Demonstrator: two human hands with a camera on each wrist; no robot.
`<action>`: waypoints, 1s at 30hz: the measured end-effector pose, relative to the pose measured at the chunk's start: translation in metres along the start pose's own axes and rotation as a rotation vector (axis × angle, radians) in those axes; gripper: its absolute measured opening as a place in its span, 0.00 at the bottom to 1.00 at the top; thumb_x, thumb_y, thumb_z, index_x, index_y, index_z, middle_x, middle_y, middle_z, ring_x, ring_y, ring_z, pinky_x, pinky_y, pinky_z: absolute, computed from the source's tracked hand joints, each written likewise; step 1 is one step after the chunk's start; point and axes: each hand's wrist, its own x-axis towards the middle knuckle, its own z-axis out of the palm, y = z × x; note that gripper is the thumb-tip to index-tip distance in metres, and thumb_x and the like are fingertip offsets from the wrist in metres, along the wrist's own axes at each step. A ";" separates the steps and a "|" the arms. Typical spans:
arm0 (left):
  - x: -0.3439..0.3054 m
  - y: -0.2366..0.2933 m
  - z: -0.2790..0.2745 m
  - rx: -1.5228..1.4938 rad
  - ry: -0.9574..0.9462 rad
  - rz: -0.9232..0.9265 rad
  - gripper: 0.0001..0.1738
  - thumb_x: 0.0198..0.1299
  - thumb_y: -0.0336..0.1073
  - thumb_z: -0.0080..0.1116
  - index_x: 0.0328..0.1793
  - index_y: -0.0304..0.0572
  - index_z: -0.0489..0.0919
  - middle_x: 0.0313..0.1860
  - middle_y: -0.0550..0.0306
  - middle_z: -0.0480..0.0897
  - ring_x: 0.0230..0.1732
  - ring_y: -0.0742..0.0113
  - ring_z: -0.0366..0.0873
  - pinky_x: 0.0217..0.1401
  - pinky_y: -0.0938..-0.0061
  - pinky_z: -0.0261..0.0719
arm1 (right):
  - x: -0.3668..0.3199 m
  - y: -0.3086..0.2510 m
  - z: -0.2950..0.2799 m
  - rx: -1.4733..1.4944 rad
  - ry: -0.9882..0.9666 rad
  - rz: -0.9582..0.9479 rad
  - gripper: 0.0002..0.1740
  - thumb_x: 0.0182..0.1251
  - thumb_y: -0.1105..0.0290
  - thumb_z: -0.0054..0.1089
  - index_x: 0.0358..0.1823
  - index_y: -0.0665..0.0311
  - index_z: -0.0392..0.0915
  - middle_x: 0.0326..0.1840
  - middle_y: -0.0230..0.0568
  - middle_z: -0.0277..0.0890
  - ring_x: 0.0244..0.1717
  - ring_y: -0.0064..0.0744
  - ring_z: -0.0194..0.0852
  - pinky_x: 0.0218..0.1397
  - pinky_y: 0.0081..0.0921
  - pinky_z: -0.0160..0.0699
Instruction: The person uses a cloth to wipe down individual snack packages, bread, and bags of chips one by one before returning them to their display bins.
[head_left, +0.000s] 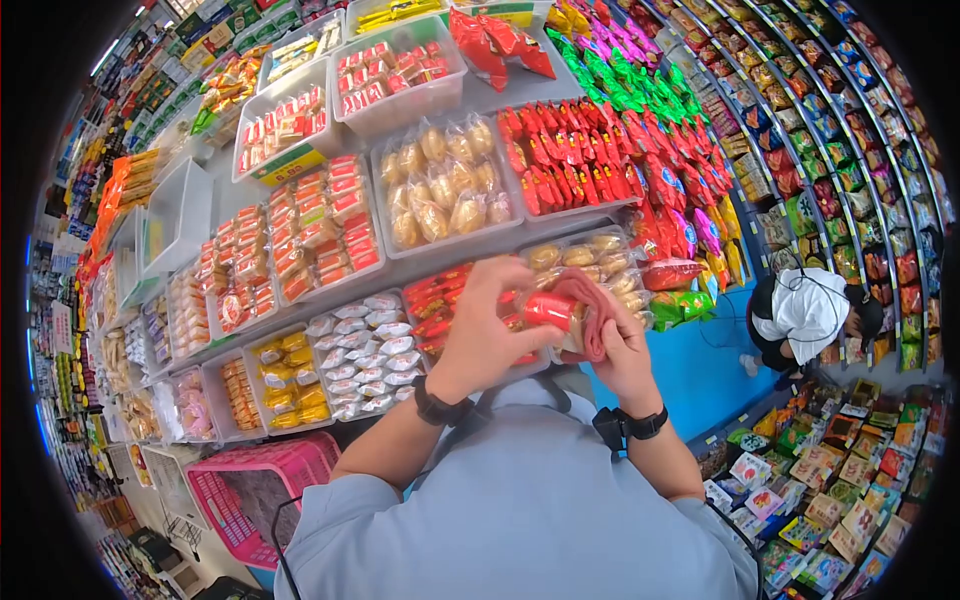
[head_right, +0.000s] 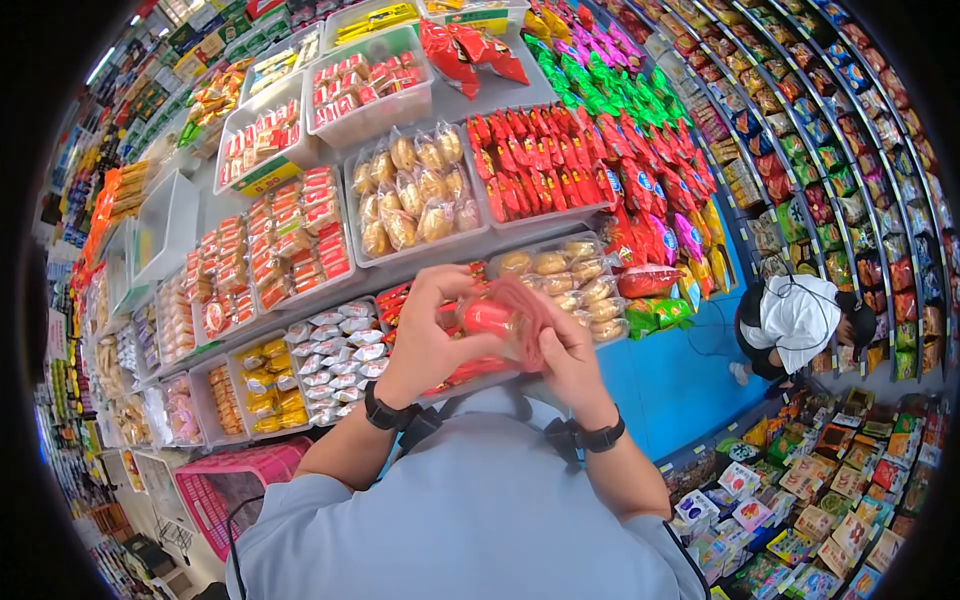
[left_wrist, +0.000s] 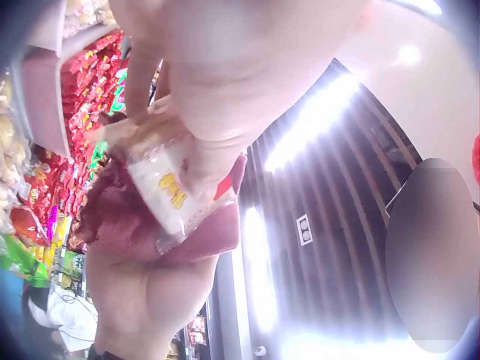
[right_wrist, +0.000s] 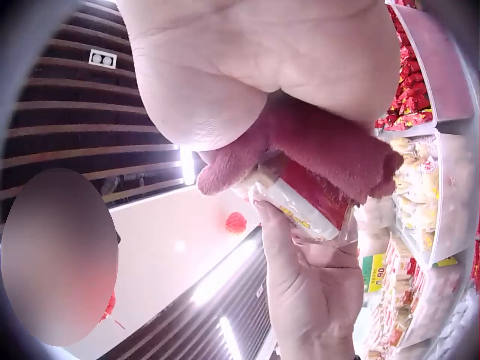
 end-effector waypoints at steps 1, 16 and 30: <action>0.000 -0.002 0.003 -0.053 0.048 -0.074 0.40 0.53 0.30 0.85 0.70 0.42 0.72 0.63 0.57 0.81 0.58 0.65 0.85 0.60 0.68 0.89 | -0.002 0.000 0.003 0.028 0.018 0.000 0.40 0.87 0.51 0.59 0.86 0.73 0.64 0.84 0.48 0.71 0.78 0.34 0.73 0.81 0.35 0.69; -0.001 0.001 -0.023 0.055 -0.067 -0.145 0.30 0.59 0.37 0.82 0.66 0.36 0.86 0.58 0.46 0.90 0.58 0.54 0.89 0.62 0.64 0.85 | 0.007 0.006 0.018 0.328 -0.048 0.193 0.48 0.89 0.41 0.49 0.93 0.67 0.45 0.94 0.48 0.53 0.89 0.37 0.60 0.88 0.41 0.63; -0.005 -0.023 -0.003 -0.192 -0.374 -0.523 0.28 0.84 0.43 0.54 0.81 0.33 0.73 0.68 0.43 0.86 0.69 0.53 0.85 0.76 0.62 0.78 | 0.017 0.011 0.027 -0.129 0.128 -0.042 0.33 0.88 0.66 0.53 0.88 0.70 0.62 0.87 0.43 0.67 0.85 0.35 0.66 0.87 0.34 0.62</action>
